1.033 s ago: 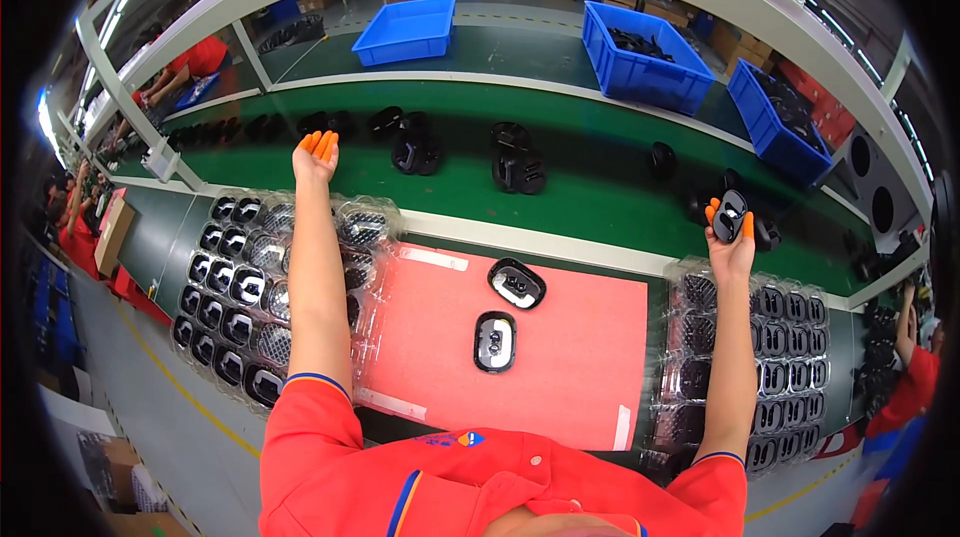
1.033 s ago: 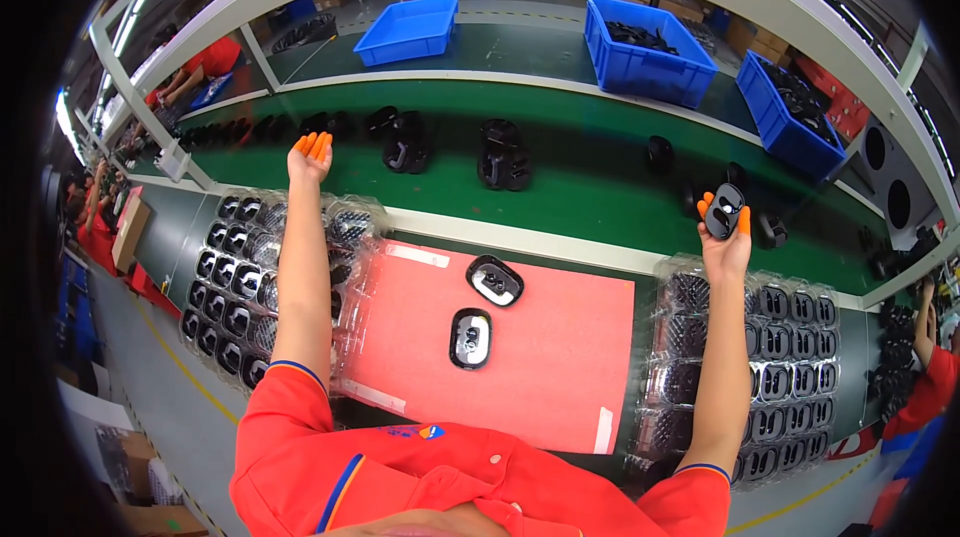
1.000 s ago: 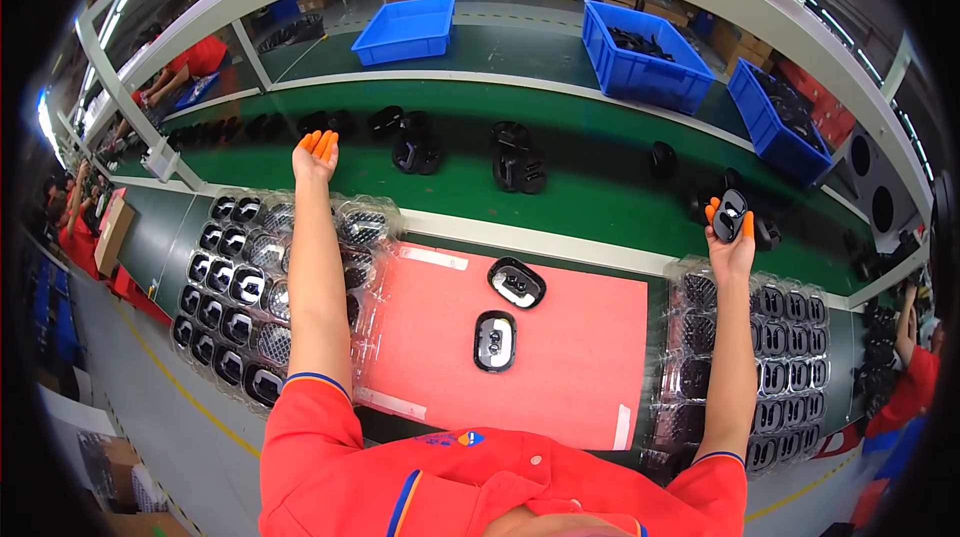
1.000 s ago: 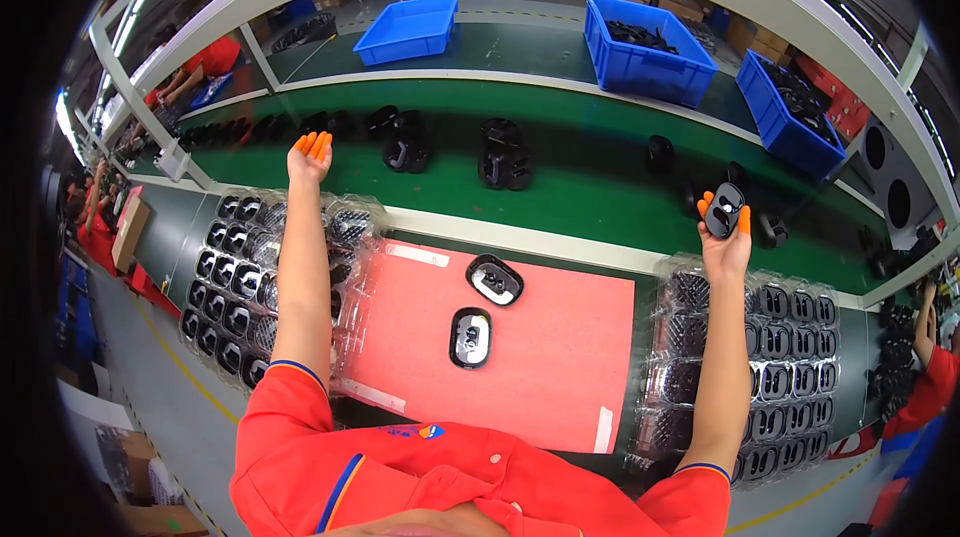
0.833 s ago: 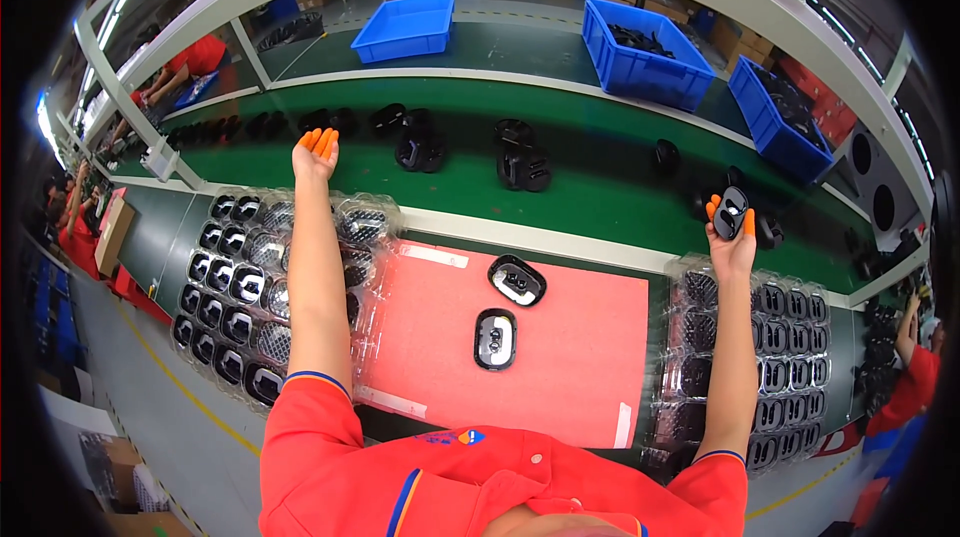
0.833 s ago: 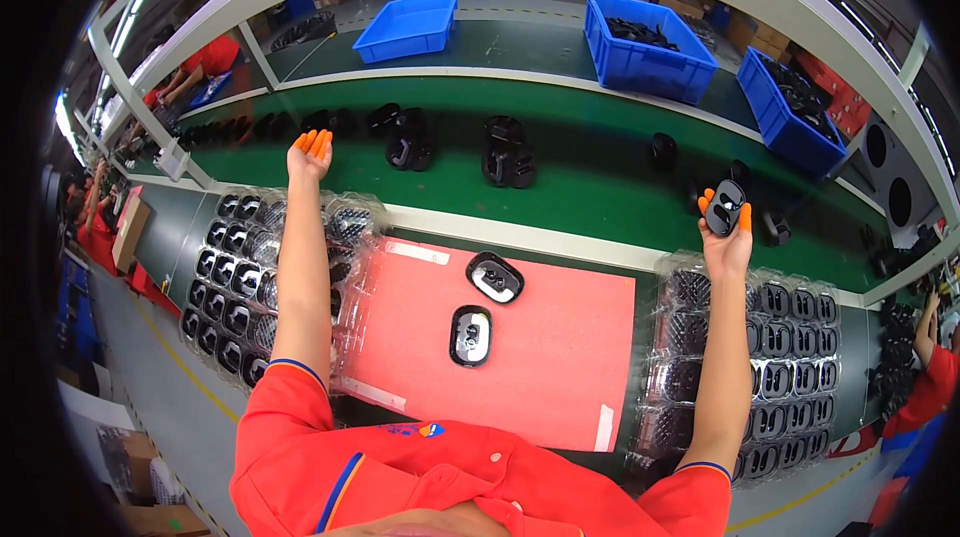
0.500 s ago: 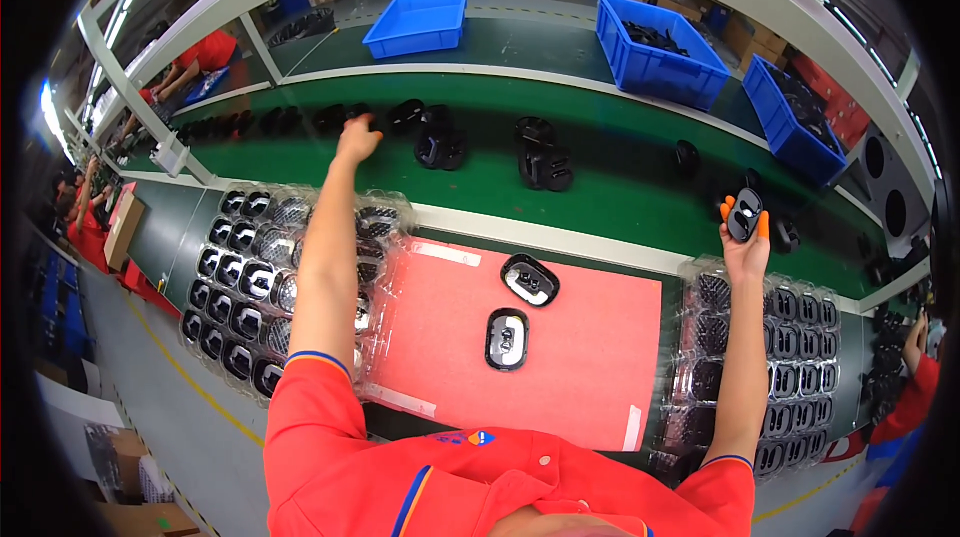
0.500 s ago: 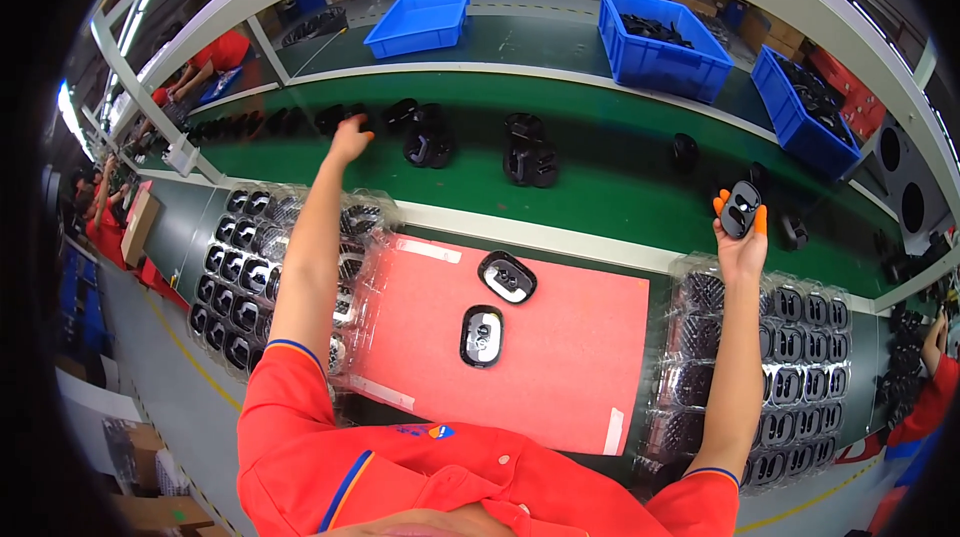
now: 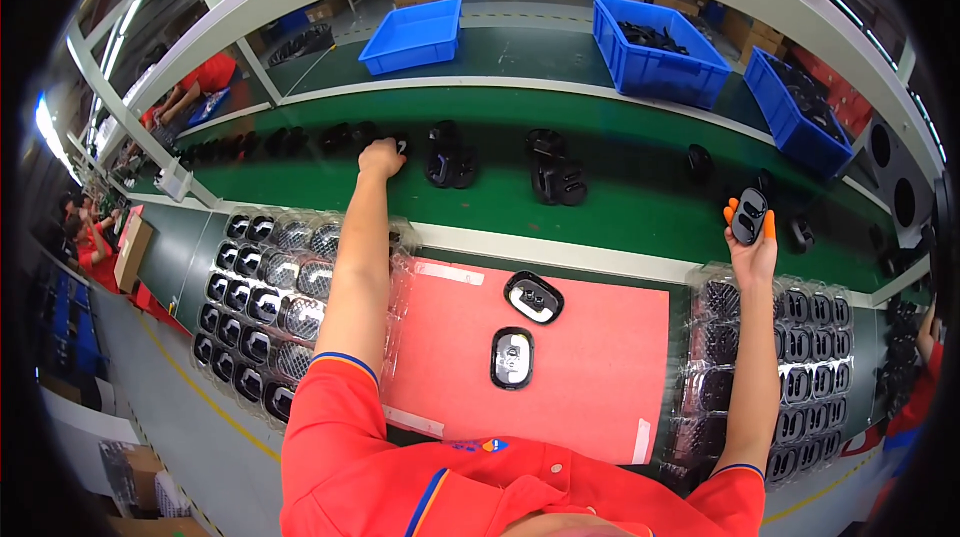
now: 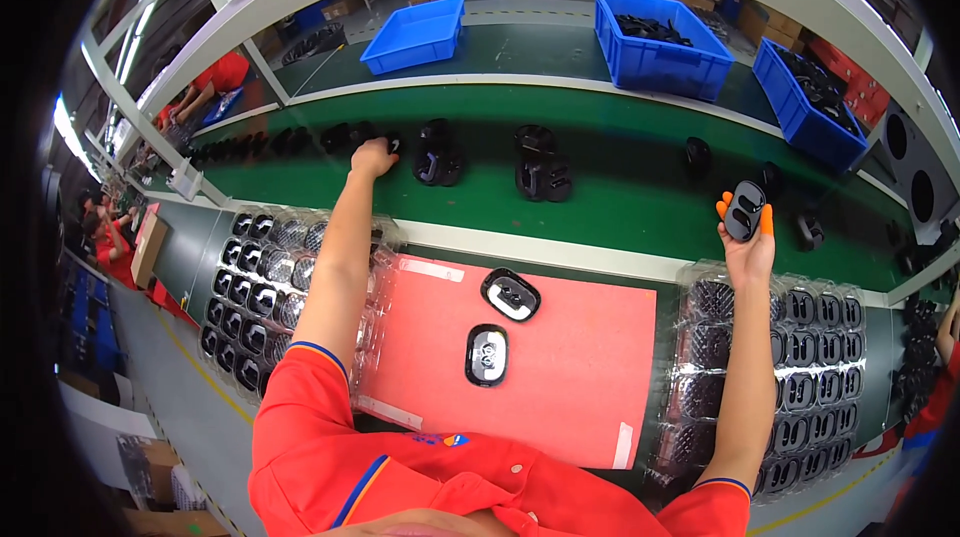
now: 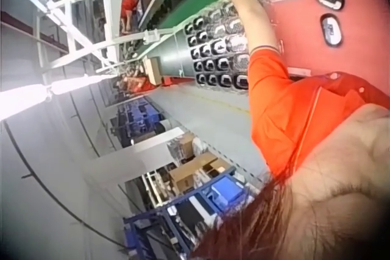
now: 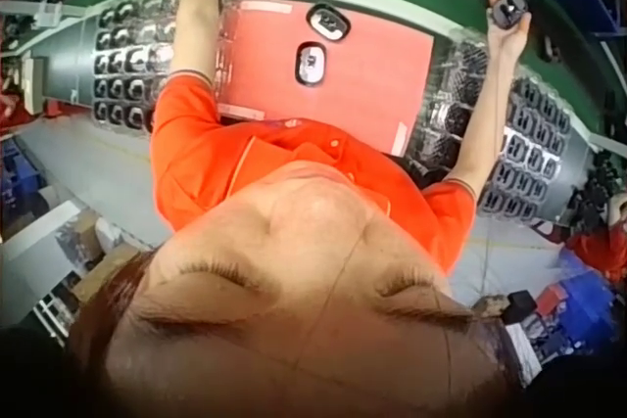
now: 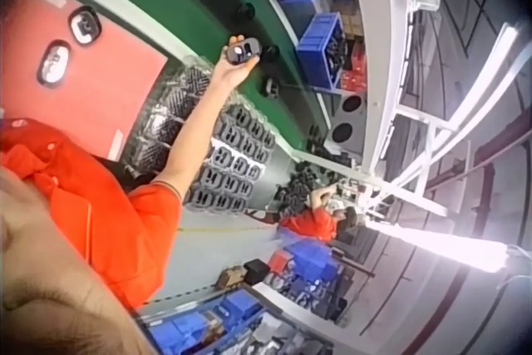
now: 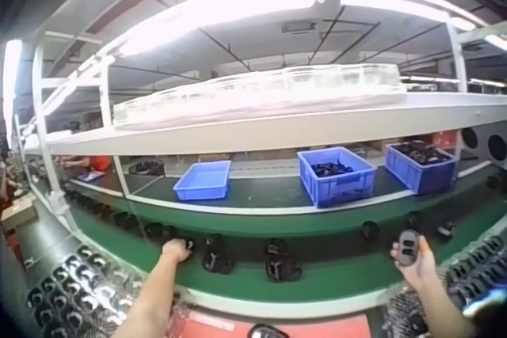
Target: The person assembles plastic components by hand, taking them from trays and fitting them together on a production line.
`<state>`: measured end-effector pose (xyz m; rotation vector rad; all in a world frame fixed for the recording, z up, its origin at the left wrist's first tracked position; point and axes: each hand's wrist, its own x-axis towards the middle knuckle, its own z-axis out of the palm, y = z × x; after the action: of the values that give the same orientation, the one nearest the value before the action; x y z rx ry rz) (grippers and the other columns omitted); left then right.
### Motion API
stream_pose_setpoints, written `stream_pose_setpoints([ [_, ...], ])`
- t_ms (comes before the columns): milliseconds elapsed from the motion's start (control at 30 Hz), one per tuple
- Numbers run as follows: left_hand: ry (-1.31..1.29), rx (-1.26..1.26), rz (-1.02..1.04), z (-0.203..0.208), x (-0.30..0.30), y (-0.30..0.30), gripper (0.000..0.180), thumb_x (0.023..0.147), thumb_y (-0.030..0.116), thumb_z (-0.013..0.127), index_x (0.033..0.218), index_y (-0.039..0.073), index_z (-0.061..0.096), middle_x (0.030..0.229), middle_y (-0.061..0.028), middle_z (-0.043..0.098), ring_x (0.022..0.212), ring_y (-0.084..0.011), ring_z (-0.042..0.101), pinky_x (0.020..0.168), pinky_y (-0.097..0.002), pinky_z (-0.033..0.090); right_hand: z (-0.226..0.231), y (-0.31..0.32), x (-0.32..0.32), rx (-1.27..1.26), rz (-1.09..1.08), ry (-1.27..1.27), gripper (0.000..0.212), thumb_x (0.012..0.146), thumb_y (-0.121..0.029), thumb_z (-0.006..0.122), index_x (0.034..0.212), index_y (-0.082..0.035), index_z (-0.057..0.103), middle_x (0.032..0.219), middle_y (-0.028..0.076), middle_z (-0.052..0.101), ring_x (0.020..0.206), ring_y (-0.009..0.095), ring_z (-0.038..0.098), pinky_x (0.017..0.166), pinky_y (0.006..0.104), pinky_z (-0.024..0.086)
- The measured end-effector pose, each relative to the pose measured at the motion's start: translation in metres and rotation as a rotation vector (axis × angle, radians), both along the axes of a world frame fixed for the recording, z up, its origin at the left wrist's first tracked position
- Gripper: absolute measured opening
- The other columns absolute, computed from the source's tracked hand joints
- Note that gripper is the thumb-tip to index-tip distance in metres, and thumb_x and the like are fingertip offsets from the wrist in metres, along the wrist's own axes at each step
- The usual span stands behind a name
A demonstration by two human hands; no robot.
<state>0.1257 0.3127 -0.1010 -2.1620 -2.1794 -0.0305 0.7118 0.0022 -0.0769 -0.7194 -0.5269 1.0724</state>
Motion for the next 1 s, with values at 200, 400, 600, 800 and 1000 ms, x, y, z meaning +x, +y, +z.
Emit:
stream_pose_setpoints([
  [200,-0.822,0.303,0.162,0.037,0.042,-0.032,0.051,0.068,0.020,0.074,0.108,0.001,0.051,0.109,-0.0222,0.057,0.096,-0.0341,0.061,0.081,-0.0503,0.051,-0.006,0.001,0.006,-0.010,0.018,-0.063,0.048,0.098,-0.039,0.033,0.129,-0.005,0.044,0.122,0.014,0.055,0.101,0.024,0.058,0.067,0.0294,0.047],
  [400,-2.148,-0.306,-0.027,0.060,0.092,-0.063,0.042,0.077,0.001,0.066,0.111,0.005,0.043,0.099,-0.0141,0.054,0.092,-0.0294,0.057,0.074,-0.0457,0.055,0.020,0.008,-0.041,-0.091,0.133,-0.011,0.049,0.098,-0.042,0.030,0.127,-0.006,0.046,0.118,0.014,0.058,0.099,0.026,0.060,0.058,0.0285,0.044],
  [600,-2.345,-0.736,-0.095,0.064,0.184,-0.146,0.025,0.083,0.011,0.065,0.102,0.008,0.049,0.086,-0.0100,0.058,0.080,-0.0283,0.065,0.048,-0.0278,0.052,0.037,0.016,-0.127,0.044,0.387,0.010,0.050,0.097,-0.042,0.033,0.130,-0.005,0.041,0.125,0.017,0.051,0.110,0.029,0.054,0.078,0.0385,0.050],
  [800,-2.153,-0.692,-0.073,0.020,0.196,-0.188,0.020,0.088,0.016,0.059,0.105,0.011,0.053,0.090,-0.0088,0.060,0.075,-0.0224,0.063,0.055,-0.0285,0.053,0.022,0.005,-0.164,0.003,0.443,0.069,0.048,0.098,-0.037,0.030,0.131,-0.003,0.040,0.125,0.016,0.050,0.110,0.030,0.053,0.079,0.0397,0.051],
  [1000,-2.276,-1.044,-0.194,0.037,0.213,-0.210,0.041,0.095,0.038,0.039,0.116,0.004,0.049,0.109,-0.0195,0.057,0.101,-0.0358,0.057,0.081,-0.0463,0.051,0.020,0.005,-0.166,0.009,0.410,0.064,0.043,0.099,-0.032,0.028,0.138,-0.014,0.032,0.129,0.016,0.045,0.113,0.031,0.051,0.090,0.0455,0.049],
])
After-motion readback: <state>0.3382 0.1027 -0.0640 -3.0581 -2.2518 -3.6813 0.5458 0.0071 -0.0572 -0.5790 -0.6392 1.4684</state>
